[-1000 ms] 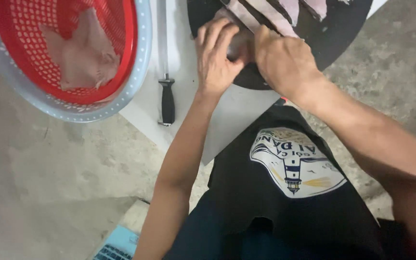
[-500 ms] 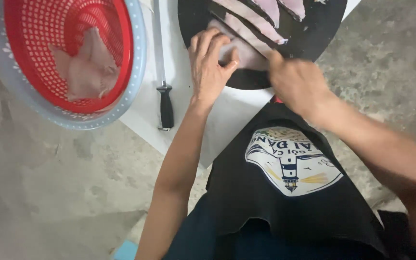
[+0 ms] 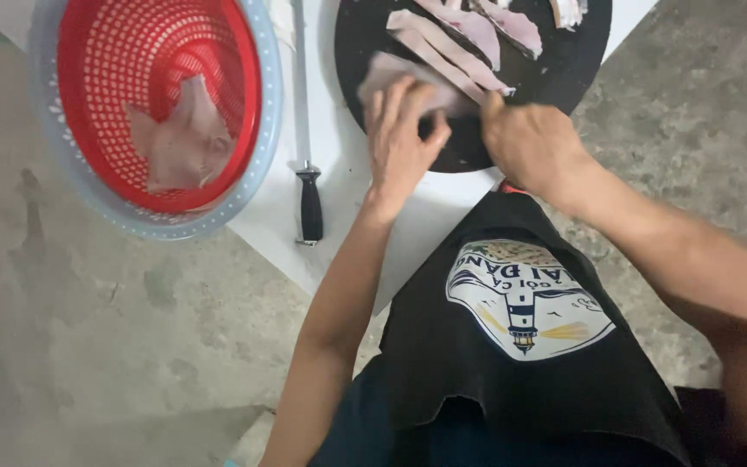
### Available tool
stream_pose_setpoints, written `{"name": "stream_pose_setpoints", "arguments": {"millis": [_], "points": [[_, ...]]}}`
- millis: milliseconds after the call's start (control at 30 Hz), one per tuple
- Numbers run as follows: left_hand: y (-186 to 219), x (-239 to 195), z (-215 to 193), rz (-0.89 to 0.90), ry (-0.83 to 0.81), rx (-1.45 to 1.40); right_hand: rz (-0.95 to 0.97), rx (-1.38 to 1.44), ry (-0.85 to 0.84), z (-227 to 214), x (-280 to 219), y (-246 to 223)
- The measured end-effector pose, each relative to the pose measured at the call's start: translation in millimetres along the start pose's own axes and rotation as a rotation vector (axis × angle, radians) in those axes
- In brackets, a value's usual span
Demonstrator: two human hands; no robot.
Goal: The person slices a large piece of raw fish fillet into smaller strips on a black cutting board using a large knife. They repeatedly transfer the cut pieces into a red plastic colander placed next to the board.
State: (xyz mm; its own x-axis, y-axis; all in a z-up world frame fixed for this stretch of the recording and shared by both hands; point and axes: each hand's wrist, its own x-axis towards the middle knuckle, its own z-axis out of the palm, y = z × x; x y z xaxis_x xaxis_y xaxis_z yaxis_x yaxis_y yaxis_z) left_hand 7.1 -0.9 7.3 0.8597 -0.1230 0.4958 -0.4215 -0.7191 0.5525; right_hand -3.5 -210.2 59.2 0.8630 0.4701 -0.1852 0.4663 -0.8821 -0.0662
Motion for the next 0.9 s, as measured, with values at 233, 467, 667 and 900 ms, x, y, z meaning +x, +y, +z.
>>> {"name": "stream_pose_setpoints", "arguments": {"millis": [233, 467, 667, 900], "points": [[-26, 8, 5, 0.007, 0.042, 0.092, -0.061, 0.024, 0.132, 1, -4, 3], [-18, 8, -5, 0.003, 0.028, 0.079, 0.032, 0.028, -0.052, 4, -84, 24], [5, -7, -15, 0.031, -0.047, 0.032, -0.018, 0.082, 0.045, -19, -31, 19], [-14, -9, -14, 0.019, -0.04, 0.064, 0.079, 0.152, 0.088, 7, -33, 32]]}}
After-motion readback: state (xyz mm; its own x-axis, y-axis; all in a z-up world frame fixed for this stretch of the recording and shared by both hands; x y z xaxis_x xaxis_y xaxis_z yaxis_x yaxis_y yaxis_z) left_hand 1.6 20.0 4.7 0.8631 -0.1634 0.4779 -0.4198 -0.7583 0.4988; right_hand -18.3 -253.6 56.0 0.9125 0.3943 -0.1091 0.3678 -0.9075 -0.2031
